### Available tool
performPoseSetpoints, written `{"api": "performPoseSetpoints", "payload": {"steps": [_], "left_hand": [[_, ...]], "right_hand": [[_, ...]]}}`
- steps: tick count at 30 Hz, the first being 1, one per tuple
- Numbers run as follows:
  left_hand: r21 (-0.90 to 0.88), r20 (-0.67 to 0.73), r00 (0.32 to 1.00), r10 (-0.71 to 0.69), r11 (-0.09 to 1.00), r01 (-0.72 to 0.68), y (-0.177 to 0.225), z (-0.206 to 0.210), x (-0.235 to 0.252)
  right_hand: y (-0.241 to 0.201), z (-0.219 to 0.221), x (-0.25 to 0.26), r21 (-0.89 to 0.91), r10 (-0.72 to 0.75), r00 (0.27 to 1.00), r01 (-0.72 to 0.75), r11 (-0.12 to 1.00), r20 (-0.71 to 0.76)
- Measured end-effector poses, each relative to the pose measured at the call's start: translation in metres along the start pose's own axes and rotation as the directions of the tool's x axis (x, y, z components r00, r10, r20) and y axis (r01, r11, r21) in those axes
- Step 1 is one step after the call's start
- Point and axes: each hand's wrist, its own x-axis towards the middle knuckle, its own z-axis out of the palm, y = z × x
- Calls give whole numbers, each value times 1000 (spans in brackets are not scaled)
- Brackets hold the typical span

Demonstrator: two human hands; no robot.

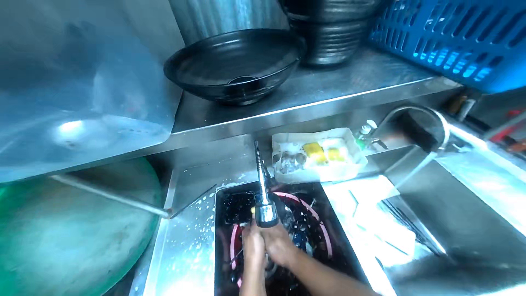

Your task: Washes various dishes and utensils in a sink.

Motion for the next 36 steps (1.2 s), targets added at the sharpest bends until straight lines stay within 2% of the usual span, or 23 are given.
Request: {"api": "performPoseSetpoints", "payload": {"steps": [3, 5, 7, 8, 10, 12, 14, 16, 18, 19, 21, 22, 23, 25, 27, 29, 31, 32, 34, 36], "left_hand": [[94, 35, 985, 167, 981, -170, 14, -9, -16], [98, -1, 978, 208, 974, -207, 21, -11, -13], [156, 18, 985, 172, 973, -172, 21, -7, -2], [201, 90, 984, 152, 965, -168, 20, -8, 1], [282, 216, 966, 142, 938, -201, 26, -15, 1], [257, 216, 958, 186, 936, -239, 30, -23, 2], [121, 81, 979, 187, 973, -196, 15, -26, 4], [-197, -106, 993, 55, 977, -76, -6, -13, 8], [-451, -183, 970, -161, 890, 62, -22, 13, 2], [-526, -179, 954, -239, 843, 112, -31, 30, -2], [-581, -120, 928, -351, 783, 221, -55, 60, -16], [-544, -117, 917, -381, 798, 262, -68, 72, -23], [-458, -99, 921, -377, 839, 294, -83, 80, -28], [-211, 97, 943, -318, 920, 332, -115, 75, -40], [24, 361, 883, -300, 950, 313, -141, 61, -49], [268, 502, 811, -301, 946, 185, -151, 55, -56], [509, 562, 773, -294, 860, -43, -155, 65, -70], [583, 598, 754, -273, 793, -176, -156, 74, -78], [653, 675, 698, -239, 635, -414, -159, 97, -93], [694, 698, 657, -286, 496, -521, -169, 113, -100]], "right_hand": [[31, -3, 28, -137, 65, 970, -99, 986, -235], [25, 1, 14, -148, 4, 972, -40, 988, -235], [9, 2, -1, -110, -75, 990, 62, 992, -121], [8, 0, 1, -124, -106, 985, 90, 988, -135], [20, -12, 25, -228, -143, 955, 84, 970, -258], [32, -39, 46, -286, -108, 958, 29, 958, -267], [32, -69, 46, -117, 55, 987, -73, 990, -151], [37, -90, 41, 191, 285, 958, -275, 942, -28], [46, -93, 24, 573, 478, 876, -426, 700, 67], [47, -86, 12, 701, 541, 837, -432, 567, 78], [48, -64, -16, 828, 619, 782, -394, 398, 74], [49, -55, -28, 851, 651, 758, -374, 368, 51], [52, -52, -38, 846, 684, 729, -366, 387, 3], [64, -69, -60, 761, 726, 675, -401, 510, -132], [82, -106, -82, 699, 753, 601, -416, 581, -268], [110, -150, -101, 670, 787, 463, -434, 602, -406], [153, -185, -119, 692, 827, 288, -454, 562, -483], [181, -193, -126, 756, 854, 229, -398, 520, -467], [237, -193, -142, 869, 916, 172, -295, 398, -362], [274, -182, -161, 907, 965, 161, -339, 249, -205]]}}
